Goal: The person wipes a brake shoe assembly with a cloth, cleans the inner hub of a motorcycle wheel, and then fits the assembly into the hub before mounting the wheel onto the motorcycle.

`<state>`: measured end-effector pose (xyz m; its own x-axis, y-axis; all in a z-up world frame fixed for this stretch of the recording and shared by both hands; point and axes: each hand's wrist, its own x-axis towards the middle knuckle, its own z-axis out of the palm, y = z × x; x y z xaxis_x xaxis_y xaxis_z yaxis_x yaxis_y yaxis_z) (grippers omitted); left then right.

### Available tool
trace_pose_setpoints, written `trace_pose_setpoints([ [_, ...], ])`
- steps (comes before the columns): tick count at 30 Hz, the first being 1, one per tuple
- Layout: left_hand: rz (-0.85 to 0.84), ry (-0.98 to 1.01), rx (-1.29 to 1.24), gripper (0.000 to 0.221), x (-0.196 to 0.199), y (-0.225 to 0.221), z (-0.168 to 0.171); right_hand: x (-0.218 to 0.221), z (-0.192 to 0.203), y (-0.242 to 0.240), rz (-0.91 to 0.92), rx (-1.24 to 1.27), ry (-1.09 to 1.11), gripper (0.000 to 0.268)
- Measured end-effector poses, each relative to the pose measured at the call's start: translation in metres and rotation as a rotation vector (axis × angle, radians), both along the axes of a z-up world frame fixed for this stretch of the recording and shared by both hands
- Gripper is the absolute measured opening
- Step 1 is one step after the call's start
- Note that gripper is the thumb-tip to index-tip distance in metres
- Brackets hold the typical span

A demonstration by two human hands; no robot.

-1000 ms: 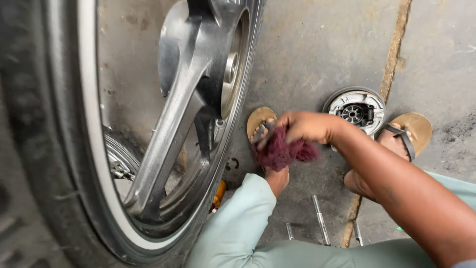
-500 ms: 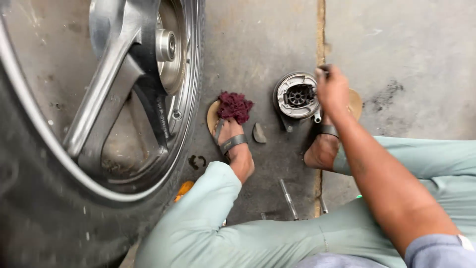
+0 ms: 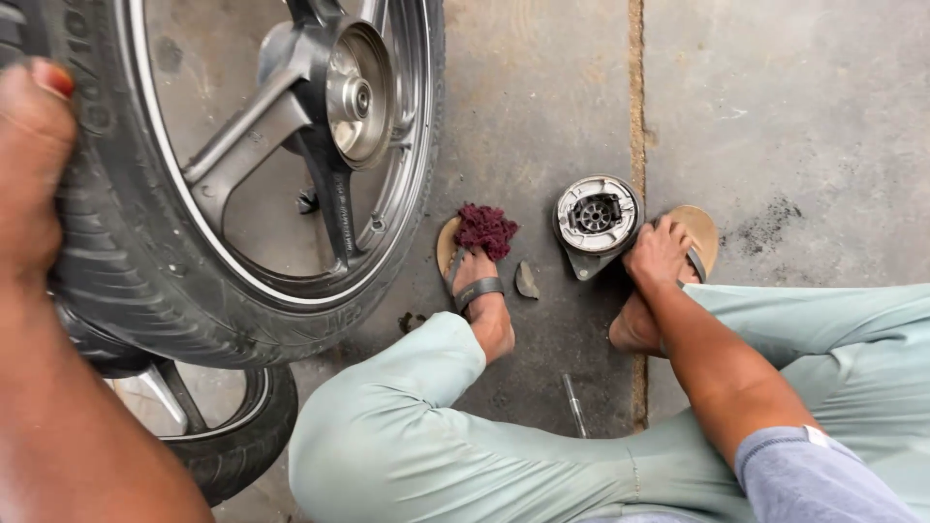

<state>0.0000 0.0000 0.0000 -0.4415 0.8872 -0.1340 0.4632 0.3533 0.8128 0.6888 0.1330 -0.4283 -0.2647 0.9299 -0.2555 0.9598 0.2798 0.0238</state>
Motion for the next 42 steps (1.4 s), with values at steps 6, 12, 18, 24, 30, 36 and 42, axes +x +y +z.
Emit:
trace_pose_setpoints([
  [6,0.385,0.242,-0.097,0.044,0.149,0.061,0.071,-0.014,-0.002,0.024,-0.563,-0.668,0.671,0.029],
  [12,-0.052,1.01,0.353,0.049,0.136,0.056,0.075,-0.082,0.031,0.039,-0.648,-0.896,1.134,0.024],
  [18,-0.164,1.108,0.408,0.056,0.162,0.055,0.083,-0.207,0.135,0.013,-0.6,-0.514,1.22,0.022],
  [24,-0.132,0.912,0.371,0.058,0.196,0.04,0.095,-0.307,0.193,-0.014,-0.479,-0.316,1.346,0.025],
  [30,-0.044,0.765,0.352,0.066,0.212,0.025,0.09,-0.335,0.221,-0.038,-0.33,-0.345,1.371,0.027],
  [36,-0.04,0.815,0.339,0.068,0.221,0.028,0.093,-0.335,0.252,-0.037,-0.419,-0.487,1.355,0.028],
  [42,-0.052,0.778,0.341,0.065,0.218,0.03,0.093,-0.347,0.256,-0.019,-0.364,-0.544,1.272,0.034],
])
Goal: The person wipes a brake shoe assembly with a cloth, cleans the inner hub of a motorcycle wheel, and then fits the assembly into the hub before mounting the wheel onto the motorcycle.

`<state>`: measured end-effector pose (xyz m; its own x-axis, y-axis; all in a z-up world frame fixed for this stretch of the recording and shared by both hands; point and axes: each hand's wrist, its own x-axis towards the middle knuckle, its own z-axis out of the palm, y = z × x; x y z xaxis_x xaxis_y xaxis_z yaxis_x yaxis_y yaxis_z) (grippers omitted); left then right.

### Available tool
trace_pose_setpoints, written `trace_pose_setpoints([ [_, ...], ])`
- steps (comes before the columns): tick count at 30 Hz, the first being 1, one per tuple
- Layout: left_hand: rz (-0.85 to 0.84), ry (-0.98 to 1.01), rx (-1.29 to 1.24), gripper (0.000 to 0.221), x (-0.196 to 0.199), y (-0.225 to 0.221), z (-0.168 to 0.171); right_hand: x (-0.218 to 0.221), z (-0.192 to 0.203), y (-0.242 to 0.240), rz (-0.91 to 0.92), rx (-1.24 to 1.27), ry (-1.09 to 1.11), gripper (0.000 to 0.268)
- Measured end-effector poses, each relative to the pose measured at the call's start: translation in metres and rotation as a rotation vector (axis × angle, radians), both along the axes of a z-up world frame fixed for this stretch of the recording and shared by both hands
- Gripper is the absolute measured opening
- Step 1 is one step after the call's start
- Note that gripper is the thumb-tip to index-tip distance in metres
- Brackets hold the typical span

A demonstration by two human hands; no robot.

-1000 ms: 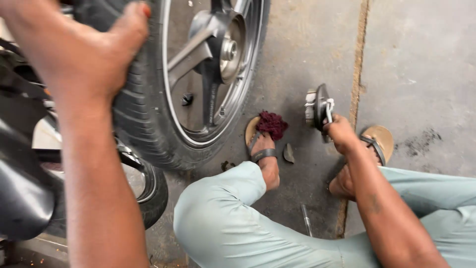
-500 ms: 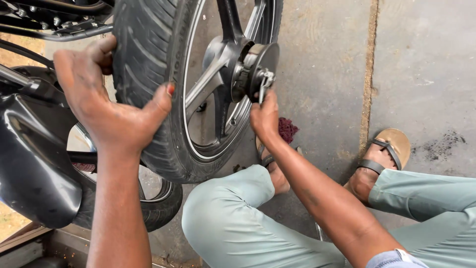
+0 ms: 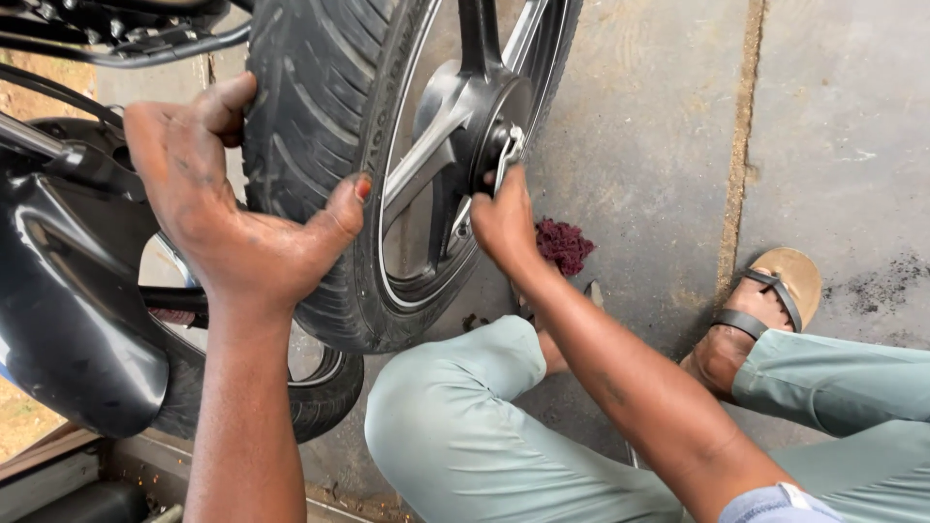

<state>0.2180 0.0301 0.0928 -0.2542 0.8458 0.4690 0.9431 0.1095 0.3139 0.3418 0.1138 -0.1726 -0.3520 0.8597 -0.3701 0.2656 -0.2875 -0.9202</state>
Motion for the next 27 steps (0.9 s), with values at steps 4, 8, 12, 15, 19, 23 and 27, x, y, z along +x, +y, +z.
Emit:
trace_pose_setpoints([
  [4,-0.023,0.061,0.012,0.065,-0.018,-0.002,-0.002,0.038,-0.011,0.036,0.458,-0.08,0.308,0.062],
  [8,-0.018,0.025,-0.001,0.062,-0.026,-0.007,-0.006,0.052,-0.065,0.047,0.325,-0.292,0.452,0.082],
  [12,-0.007,0.065,0.006,0.066,-0.021,-0.01,-0.005,0.028,-0.038,0.031,0.262,-0.524,0.582,0.118],
  [15,0.021,0.064,0.002,0.067,-0.017,-0.013,-0.005,0.012,-0.046,0.013,0.199,-0.358,0.447,0.124],
  [19,0.03,0.059,0.015,0.067,-0.011,-0.012,-0.004,0.019,-0.038,0.019,0.303,-0.421,0.484,0.135],
  [23,0.057,0.001,-0.017,0.064,-0.017,-0.017,-0.009,0.031,-0.046,0.021,0.314,-0.3,0.554,0.128],
  [27,0.033,0.064,-0.002,0.067,-0.012,-0.013,-0.005,0.034,-0.045,0.021,0.337,-0.4,0.52,0.13],
])
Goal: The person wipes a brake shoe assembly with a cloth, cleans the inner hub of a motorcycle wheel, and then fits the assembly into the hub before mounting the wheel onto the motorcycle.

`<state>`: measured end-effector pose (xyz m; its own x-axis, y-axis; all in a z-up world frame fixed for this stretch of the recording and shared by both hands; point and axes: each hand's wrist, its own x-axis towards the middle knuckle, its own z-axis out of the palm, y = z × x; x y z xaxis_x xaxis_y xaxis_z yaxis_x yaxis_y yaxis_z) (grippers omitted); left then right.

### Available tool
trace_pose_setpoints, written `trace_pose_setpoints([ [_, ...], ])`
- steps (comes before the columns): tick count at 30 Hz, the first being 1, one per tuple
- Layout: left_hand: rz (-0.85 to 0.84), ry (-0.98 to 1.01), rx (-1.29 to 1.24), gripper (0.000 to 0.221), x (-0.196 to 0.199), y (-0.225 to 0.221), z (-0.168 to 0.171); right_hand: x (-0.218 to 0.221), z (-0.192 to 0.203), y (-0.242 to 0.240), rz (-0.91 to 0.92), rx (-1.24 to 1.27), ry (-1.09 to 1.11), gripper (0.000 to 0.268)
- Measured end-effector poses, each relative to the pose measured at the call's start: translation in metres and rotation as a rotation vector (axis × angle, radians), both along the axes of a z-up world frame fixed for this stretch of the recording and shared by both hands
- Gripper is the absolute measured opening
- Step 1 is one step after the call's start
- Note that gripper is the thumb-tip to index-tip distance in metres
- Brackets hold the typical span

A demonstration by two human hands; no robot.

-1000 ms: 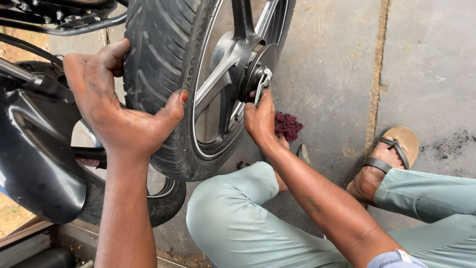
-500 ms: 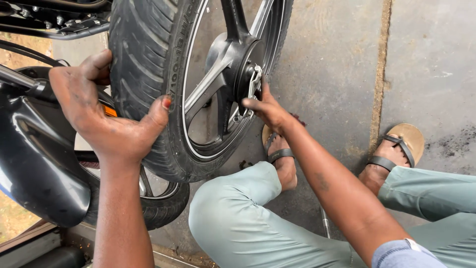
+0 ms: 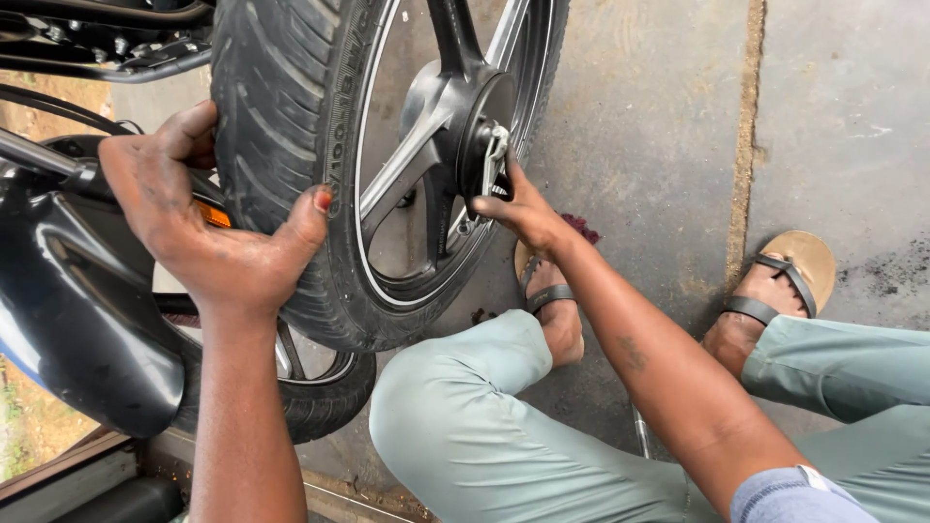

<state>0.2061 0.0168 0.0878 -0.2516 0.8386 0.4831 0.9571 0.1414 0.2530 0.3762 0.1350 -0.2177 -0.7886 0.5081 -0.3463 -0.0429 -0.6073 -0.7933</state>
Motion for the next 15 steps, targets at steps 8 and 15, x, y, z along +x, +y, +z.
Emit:
trace_pose_setpoints([
  [8,0.034,-0.071,0.007,0.067,0.0,-0.012,-0.006,-0.013,0.013,-0.018,-0.143,0.052,-0.158,0.122],
  [15,0.071,-0.029,0.034,0.071,0.008,-0.016,-0.001,-0.003,0.003,-0.014,-0.037,0.029,0.084,0.126],
])
